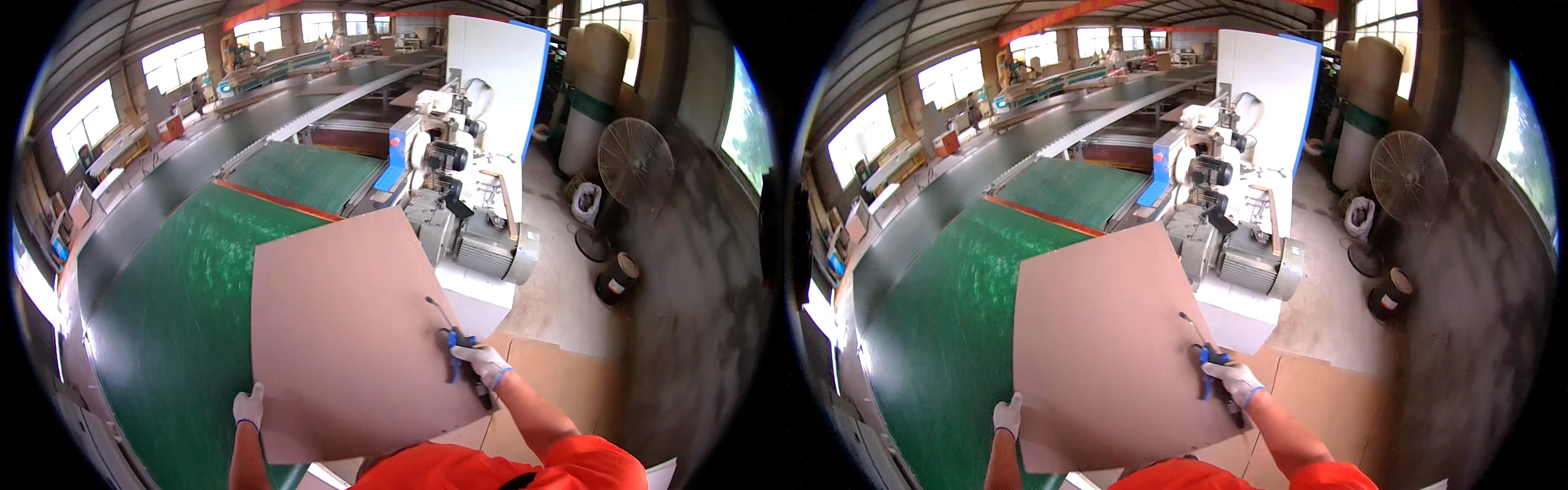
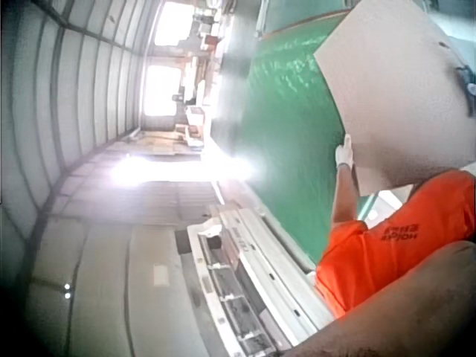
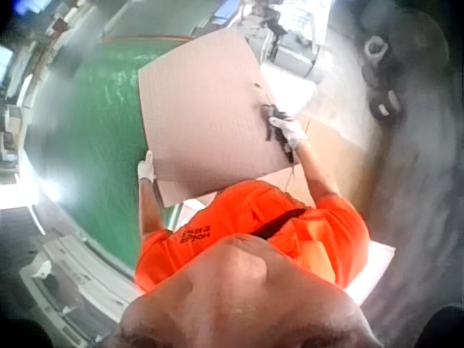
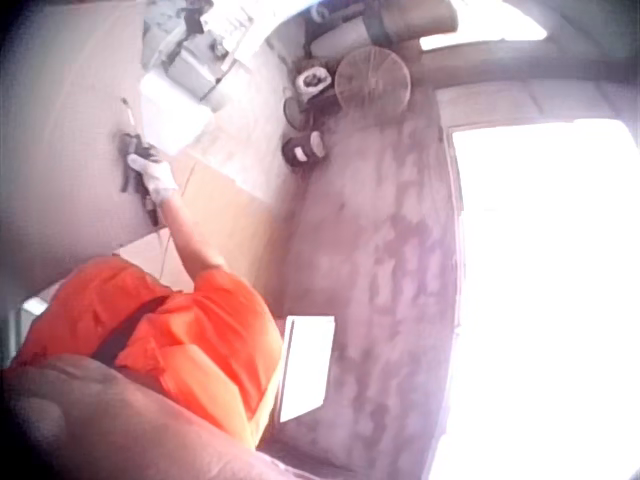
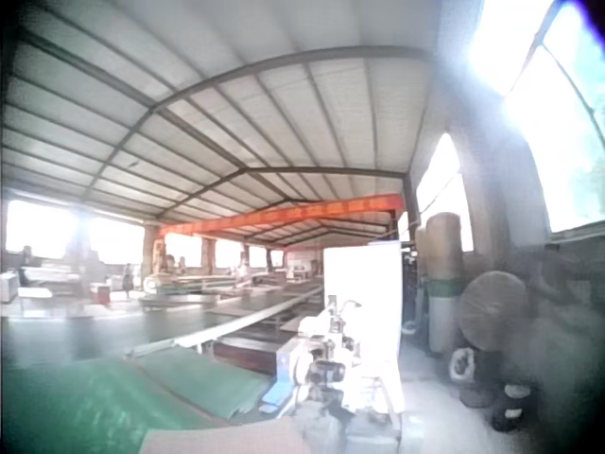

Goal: The person picks up large rectangular wood panels from a stack and places them onto a machine conveyor belt. They use a handheld tool to apply a substance to the edges of the panels as they move along the belt. The person then removes the treated panels and stacks them on the floor.

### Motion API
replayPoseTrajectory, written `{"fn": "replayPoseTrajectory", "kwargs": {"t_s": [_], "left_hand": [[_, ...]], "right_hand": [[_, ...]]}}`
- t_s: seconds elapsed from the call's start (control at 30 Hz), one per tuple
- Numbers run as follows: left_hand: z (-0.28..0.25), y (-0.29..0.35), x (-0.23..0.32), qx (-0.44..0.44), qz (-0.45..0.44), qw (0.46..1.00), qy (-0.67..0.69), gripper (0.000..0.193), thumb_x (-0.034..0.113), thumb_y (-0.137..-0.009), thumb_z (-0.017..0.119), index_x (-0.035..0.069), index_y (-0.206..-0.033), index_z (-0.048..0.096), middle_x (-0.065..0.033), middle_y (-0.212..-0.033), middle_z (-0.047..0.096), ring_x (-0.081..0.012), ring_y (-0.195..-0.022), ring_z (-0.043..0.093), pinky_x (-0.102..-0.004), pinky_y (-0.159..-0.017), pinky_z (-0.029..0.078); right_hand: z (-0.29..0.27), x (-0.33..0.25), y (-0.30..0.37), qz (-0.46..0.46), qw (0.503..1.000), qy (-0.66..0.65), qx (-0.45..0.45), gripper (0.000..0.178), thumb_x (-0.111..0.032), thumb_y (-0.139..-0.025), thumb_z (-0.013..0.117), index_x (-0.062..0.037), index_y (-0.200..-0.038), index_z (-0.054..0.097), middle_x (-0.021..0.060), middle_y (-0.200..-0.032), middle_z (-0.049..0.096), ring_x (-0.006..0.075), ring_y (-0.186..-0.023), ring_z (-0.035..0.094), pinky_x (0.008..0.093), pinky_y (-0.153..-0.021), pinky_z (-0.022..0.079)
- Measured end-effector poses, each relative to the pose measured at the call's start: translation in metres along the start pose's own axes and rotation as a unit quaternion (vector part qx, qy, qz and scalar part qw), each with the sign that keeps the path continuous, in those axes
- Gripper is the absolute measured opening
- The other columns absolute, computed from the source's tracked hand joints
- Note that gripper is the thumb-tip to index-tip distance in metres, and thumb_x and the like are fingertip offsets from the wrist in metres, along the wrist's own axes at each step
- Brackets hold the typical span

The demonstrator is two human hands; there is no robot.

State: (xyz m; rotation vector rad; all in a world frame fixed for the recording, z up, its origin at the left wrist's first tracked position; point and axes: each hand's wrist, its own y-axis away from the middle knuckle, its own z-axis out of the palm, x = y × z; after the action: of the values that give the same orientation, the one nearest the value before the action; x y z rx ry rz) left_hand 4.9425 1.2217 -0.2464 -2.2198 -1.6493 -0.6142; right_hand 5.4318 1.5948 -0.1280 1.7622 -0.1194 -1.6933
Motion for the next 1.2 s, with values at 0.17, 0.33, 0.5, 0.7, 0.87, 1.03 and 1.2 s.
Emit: {"fn": "replayPoseTrajectory", "kwargs": {"t_s": [0.17, 0.33, 0.5, 0.7, 0.87, 1.03, 1.2], "left_hand": [[-0.008, 0.01, 0.067, -0.227, -0.094, 0.948, 0.205, 0.056, 0.057, -0.092, 0.076, 0.009, -0.074, 0.052, -0.0023, -0.061, 0.048, -0.0166, -0.04, 0.043, -0.0361, -0.038, 0.035], [0.036, 0.008, 0.071, -0.184, 0.108, 0.972, 0.097, 0.055, 0.049, -0.094, 0.075, 0.0, -0.079, 0.058, -0.0076, -0.071, 0.059, -0.0243, -0.067, 0.06, -0.042, -0.066, 0.05], [0.022, 0.04, 0.04, -0.163, 0.261, 0.95, -0.06, 0.054, 0.046, -0.098, 0.069, -0.007, -0.096, 0.067, -0.0238, -0.087, 0.071, -0.0381, -0.086, 0.07, -0.0496, -0.082, 0.054], [0.011, 0.078, 0.003, -0.353, -0.022, 0.887, 0.298, 0.065, 0.048, -0.101, 0.068, -0.014, -0.12, 0.066, -0.0151, -0.111, 0.071, -0.0236, -0.091, 0.067, -0.0397, -0.088, 0.055], [-0.036, 0.177, 0.011, -0.222, -0.007, 0.942, 0.253, 0.072, 0.051, -0.092, 0.078, -0.017, -0.112, 0.07, -0.02, -0.114, 0.071, -0.0321, -0.099, 0.065, -0.0486, -0.091, 0.058], [0.012, 0.225, 0.128, -0.372, 0.132, 0.889, 0.234, 0.063, 0.052, -0.092, 0.08, -0.01, -0.101, 0.072, -0.0151, -0.102, 0.069, -0.0238, -0.089, 0.061, -0.0419, -0.084, 0.056], [0.121, 0.322, 0.239, -0.577, 0.239, 0.73, 0.278, 0.044, 0.034, -0.103, 0.07, -0.009, -0.101, 0.066, -0.0128, -0.097, 0.071, -0.0229, -0.079, 0.068, -0.0407, -0.072, 0.059]], "right_hand": [[-0.034, 0.01, 0.121, -0.014, 0.987, 0.063, 0.148, 0.036, -0.03, -0.085, 0.087, 0.0015, -0.099, 0.078, 0.0033, -0.083, 0.07, 0.0135, -0.069, 0.062, 0.0323, -0.062, 0.05], [-0.038, 0.079, 0.187, -0.034, 0.969, 0.059, 0.236, 0.042, -0.037, -0.084, 0.086, 0.0012, -0.096, 0.077, 0.0043, -0.075, 0.068, 0.013, -0.062, 0.06, 0.032, -0.056, 0.048], [-0.043, 0.123, 0.224, 0.048, 0.962, 0.01, 0.27, 0.04, -0.039, -0.084, 0.085, -0.0007, -0.089, 0.076, 0.0036, -0.07, 0.065, 0.0145, -0.058, 0.058, 0.0343, -0.053, 0.047], [-0.067, 0.164, 0.256, -0.027, 0.958, -0.056, 0.279, 0.045, -0.044, -0.084, 0.084, -0.0001, -0.086, 0.076, 0.0071, -0.071, 0.067, 0.0168, -0.062, 0.062, 0.034, -0.059, 0.051], [-0.082, 0.166, 0.323, 0.035, 0.953, 0.085, 0.289, 0.054, -0.056, -0.08, 0.083, -0.0021, -0.082, 0.076, 0.0081, -0.067, 0.065, 0.0189, -0.062, 0.063, 0.0358, -0.06, 0.051], [-0.124, 0.23, 0.431, 0.058, 0.911, -0.018, 0.409, 0.055, -0.056, -0.078, 0.083, -0.0019, -0.08, 0.075, 0.0076, -0.067, 0.066, 0.0207, -0.058, 0.062, 0.039, -0.059, 0.052], [-0.134, 0.343, 0.545, 0.022, 0.781, -0.215, 0.586, 0.045, -0.046, -0.081, 0.086, -0.0019, -0.082, 0.075, 0.004, -0.067, 0.064, 0.013, -0.055, 0.057, 0.0343, -0.052, 0.047]]}}
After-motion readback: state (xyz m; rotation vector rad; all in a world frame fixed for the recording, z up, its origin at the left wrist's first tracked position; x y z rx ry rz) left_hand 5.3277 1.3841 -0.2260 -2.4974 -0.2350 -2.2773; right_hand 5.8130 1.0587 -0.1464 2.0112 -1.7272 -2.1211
